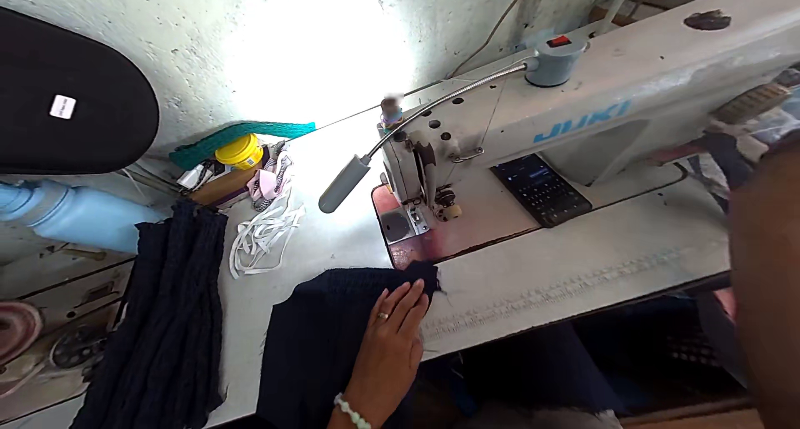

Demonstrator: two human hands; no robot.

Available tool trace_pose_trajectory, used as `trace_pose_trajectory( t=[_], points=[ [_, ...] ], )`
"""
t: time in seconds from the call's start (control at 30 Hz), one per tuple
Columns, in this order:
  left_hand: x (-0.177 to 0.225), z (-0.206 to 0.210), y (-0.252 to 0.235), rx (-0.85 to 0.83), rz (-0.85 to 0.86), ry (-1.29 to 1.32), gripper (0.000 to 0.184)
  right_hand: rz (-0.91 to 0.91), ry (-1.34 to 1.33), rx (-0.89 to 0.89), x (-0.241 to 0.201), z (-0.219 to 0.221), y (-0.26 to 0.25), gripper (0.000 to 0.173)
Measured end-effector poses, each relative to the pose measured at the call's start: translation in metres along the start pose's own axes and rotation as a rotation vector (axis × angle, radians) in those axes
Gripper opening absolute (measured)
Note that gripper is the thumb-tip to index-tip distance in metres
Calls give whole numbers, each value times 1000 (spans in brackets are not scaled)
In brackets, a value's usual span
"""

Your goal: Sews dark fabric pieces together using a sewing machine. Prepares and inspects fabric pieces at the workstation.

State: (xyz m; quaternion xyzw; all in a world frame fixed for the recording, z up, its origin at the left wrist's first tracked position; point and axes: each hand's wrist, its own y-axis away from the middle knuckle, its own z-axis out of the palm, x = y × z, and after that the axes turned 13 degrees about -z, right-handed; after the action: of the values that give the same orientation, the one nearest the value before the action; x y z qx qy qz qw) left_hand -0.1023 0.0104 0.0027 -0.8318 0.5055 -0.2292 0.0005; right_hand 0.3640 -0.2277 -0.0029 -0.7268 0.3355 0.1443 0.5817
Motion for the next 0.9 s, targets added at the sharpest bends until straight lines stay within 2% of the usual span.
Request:
trace_pose_trajectory(
  t=[0.03,0.1,0.2,0.27,0.33,0.43,0.5,0.63,0.73,0.9],
  points=[
    [-6,-5,1,-30,26,18,42,-60,-38,-55,-35,1,21,44],
    [-14,-13,-7,-60,64,51,38,-115,-109,-290,-112,7,59,43],
    [-22,-20,-34,-79,91,75,32,-236,-90,-631,-173,27,110,44],
    [-24,-22,-51,-89,102,92,30,-355,-18,-715,-183,37,130,50],
    [-24,-20,-61,-86,106,109,30,-460,1,-692,-183,44,138,47],
    [-21,-13,-64,-34,98,124,29,-530,-100,-692,-190,53,141,30],
    [-18,-9,-62,7,95,114,30,-558,-207,-709,-203,60,144,27],
    [-16,-5,-55,47,114,41,34,-689,-394,-772,-224,79,153,26],
    [-15,-6,-52,30,112,-4,37,-776,-374,-808,-225,89,159,27],
    [-28,-7,-66,-7,167,19,40,-806,-338,-820,-219,86,159,29]
  ],
)
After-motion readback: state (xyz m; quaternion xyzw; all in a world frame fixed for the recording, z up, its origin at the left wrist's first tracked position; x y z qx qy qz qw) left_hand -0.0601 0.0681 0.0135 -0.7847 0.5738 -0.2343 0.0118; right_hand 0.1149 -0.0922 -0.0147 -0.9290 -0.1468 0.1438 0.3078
